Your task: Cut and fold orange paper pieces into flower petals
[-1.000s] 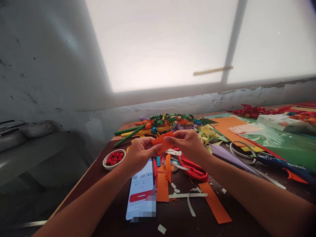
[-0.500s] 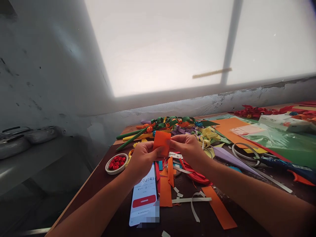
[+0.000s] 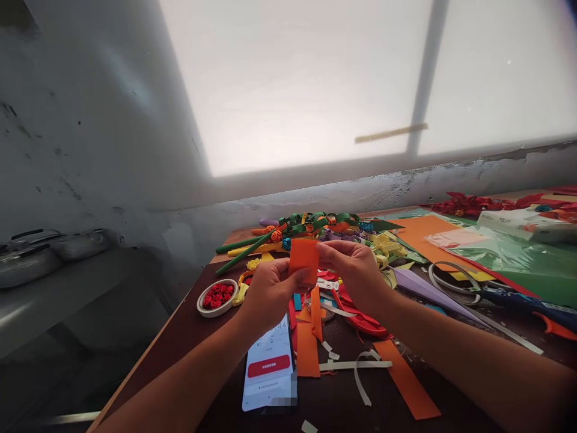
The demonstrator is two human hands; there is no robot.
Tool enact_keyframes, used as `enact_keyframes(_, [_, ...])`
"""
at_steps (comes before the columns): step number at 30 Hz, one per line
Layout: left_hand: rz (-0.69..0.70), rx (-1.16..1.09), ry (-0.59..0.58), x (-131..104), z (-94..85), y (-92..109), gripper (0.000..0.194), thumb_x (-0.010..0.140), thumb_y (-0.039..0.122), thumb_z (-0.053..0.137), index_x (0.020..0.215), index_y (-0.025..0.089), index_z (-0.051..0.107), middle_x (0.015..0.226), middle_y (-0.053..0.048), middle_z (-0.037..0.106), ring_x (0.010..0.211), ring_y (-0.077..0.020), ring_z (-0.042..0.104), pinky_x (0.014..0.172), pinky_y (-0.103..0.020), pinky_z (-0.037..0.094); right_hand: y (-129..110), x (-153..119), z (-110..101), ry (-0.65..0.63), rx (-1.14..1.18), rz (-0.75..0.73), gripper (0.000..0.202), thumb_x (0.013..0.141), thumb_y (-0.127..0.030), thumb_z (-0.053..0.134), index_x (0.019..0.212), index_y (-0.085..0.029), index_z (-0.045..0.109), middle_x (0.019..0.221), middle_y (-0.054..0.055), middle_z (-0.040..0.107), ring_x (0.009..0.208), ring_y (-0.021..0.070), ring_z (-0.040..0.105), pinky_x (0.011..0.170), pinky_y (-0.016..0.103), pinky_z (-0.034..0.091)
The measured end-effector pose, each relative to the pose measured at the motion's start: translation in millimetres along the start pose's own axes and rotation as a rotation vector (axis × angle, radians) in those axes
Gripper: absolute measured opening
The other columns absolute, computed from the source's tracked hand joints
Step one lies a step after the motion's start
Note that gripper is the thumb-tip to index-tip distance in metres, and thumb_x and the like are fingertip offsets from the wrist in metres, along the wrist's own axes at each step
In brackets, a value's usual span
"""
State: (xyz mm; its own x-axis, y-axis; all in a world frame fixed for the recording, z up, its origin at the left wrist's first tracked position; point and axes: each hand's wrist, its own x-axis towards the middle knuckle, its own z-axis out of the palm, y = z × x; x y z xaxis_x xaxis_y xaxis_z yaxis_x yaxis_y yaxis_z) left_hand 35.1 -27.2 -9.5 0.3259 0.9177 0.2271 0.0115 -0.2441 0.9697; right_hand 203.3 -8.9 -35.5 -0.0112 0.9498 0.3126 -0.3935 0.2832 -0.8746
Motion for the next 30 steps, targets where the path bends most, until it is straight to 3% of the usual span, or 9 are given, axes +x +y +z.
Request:
enact_keyframes(5, [0.016, -0.006, 0.053, 1.5, -1.4, 0.2, 0.031, 0.077, 0.036, 0.079, 0.094, 0.011, 0.077, 0.087, -0.009, 0.078, 0.074, -0.0219, 0.072, 0.070, -0.032, 0.058, 3.7, -3.8, 3.8, -0.185, -0.061, 0.123, 0.036, 0.070, -0.044, 0.085, 0.087, -0.013, 0.081, 0.075, 0.008, 0.075, 0.072, 0.0211, 0.069, 0.081, 0.038, 0.055])
enact_keyframes(8, [-0.058, 0.028, 0.003, 4.0, -5.5, 1.0, 0.034, 0.079, 0.041, 0.076, 0.092, 0.010, 0.076, 0.076, -0.009, 0.076, 0.069, -0.0218, 0.071, 0.067, -0.032, 0.057, 4.2, -3.5, 2.8, -0.177, -0.080, 0.128, 0.036, 0.068, -0.045, 0.085, 0.083, -0.012, 0.080, 0.072, 0.008, 0.074, 0.070, 0.0202, 0.067, 0.076, 0.036, 0.054])
enact_keyframes(12, [0.012, 0.183, 0.006, 4.6, -15.5, 6.6, 0.032, 0.077, 0.041, 0.077, 0.091, 0.013, 0.075, 0.077, -0.007, 0.075, 0.068, -0.0200, 0.068, 0.063, -0.029, 0.054, 2.2, -2.3, -2.1, -0.155, -0.291, 0.083, 0.031, 0.071, -0.042, 0.083, 0.078, -0.013, 0.079, 0.067, 0.004, 0.069, 0.063, 0.0149, 0.058, 0.062, 0.027, 0.046])
enact_keyframes(15, [0.086, 0.223, 0.060, 3.3, -21.4, 11.1, 0.028, 0.071, 0.035, 0.083, 0.089, 0.016, 0.074, 0.080, -0.004, 0.074, 0.069, -0.0172, 0.066, 0.062, -0.026, 0.050, 0.2, -5.9, -2.0, -0.238, -0.517, -0.010, 0.028, 0.078, -0.041, 0.078, 0.076, -0.013, 0.077, 0.062, 0.001, 0.062, 0.057, 0.0112, 0.048, 0.052, 0.024, 0.036])
enact_keyframes(19, [0.073, 0.174, 0.002, 2.4, -21.7, 12.2, 0.019, 0.070, 0.030, 0.084, 0.071, 0.014, 0.075, 0.069, -0.003, 0.070, 0.067, -0.0140, 0.060, 0.065, -0.025, 0.047, -0.8, -11.2, 1.3, -0.343, -0.663, -0.054, 0.030, 0.084, -0.041, 0.069, 0.074, -0.014, 0.074, 0.059, -0.003, 0.052, 0.054, 0.0092, 0.038, 0.049, 0.024, 0.029])
enact_keyframes(26, [-0.030, -0.080, 0.080, 3.1, -14.8, 11.2, 0.023, 0.064, 0.032, 0.087, 0.066, 0.013, 0.074, 0.061, -0.002, 0.069, 0.058, -0.0126, 0.059, 0.059, -0.024, 0.046, -3.8, -8.4, 0.0, -0.323, -0.678, -0.034, 0.031, 0.084, -0.041, 0.068, 0.075, -0.012, 0.074, 0.057, -0.001, 0.057, 0.052, 0.0100, 0.042, 0.048, 0.024, 0.030])
enact_keyframes(30, [-0.034, -0.182, 0.081, 3.3, -15.5, 11.6, 0.026, 0.069, 0.036, 0.084, 0.070, 0.012, 0.075, 0.064, -0.003, 0.070, 0.058, -0.0132, 0.061, 0.059, -0.024, 0.047, -9.1, -8.5, 1.7, -0.321, -0.703, -0.088, 0.022, 0.083, -0.035, 0.069, 0.079, -0.014, 0.077, 0.066, 0.002, 0.068, 0.057, 0.0133, 0.054, 0.053, 0.025, 0.039])
